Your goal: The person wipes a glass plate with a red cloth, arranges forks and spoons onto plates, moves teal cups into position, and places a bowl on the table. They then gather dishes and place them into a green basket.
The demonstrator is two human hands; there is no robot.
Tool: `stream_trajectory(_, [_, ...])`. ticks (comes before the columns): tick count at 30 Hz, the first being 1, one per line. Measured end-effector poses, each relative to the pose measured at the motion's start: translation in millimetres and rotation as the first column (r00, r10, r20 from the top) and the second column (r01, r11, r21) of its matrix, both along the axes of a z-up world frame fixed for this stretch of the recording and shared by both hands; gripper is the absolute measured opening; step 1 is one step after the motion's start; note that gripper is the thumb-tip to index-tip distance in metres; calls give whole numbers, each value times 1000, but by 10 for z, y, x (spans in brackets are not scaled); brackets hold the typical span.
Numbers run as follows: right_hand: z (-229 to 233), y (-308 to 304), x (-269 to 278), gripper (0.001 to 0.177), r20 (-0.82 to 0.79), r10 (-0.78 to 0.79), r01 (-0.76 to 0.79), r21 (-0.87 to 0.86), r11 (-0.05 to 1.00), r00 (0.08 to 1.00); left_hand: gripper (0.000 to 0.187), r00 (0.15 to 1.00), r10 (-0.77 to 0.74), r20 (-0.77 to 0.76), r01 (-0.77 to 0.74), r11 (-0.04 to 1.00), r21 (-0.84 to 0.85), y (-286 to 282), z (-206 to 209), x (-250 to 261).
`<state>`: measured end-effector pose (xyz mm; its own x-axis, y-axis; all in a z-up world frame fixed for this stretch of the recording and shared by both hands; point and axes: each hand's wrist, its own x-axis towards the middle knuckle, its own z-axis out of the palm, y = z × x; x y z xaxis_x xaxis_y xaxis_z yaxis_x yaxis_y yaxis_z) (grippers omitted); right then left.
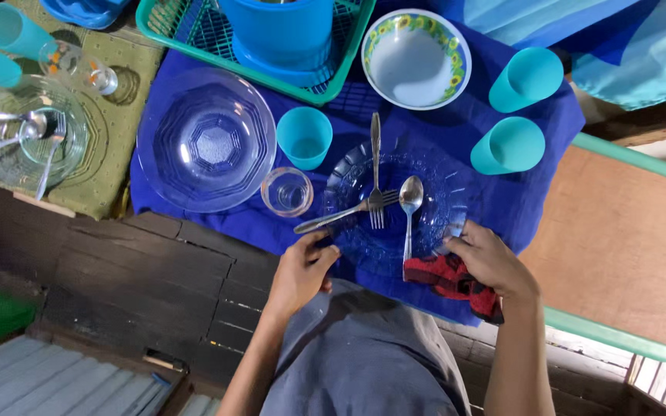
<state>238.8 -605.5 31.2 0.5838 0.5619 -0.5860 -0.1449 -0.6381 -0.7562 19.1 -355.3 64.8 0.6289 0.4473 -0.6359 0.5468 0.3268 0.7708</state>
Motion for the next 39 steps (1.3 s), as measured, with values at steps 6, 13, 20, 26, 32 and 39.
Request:
stream_trajectory(6, [50, -79, -98, 21, 69, -36, 43, -103, 994, 997, 34, 999, 34, 14, -36, 966, 255, -224, 28, 40])
stream_trajectory(13, [193, -330, -317, 21, 85, -91, 102, -134, 986, 992, 34, 1000, 10, -7, -8, 968, 252, -393, 83, 55])
stream_trajectory(20, [242, -343, -394, 21, -19, -241, 232, -213, 949, 970, 33, 996, -58, -70, 75, 960, 268, -377, 158, 178])
stream_trajectory(26, [246, -320, -367, 33, 30, -158, 158, -355, 921, 987, 34, 975, -155, -160, 205, 907, 367, -336, 192, 214])
stream_trajectory(32, [487, -546, -266, 30, 208, -105, 163, -281, 946, 973, 37, 959, -228, -171, 285, 794, 537, -260, 361, 97])
stream_trajectory(39, [693, -673, -27, 27, 589, -491, 608, -2, 794, 642, 35, 953, -248, -173, 302, 767, 566, -227, 668, 134])
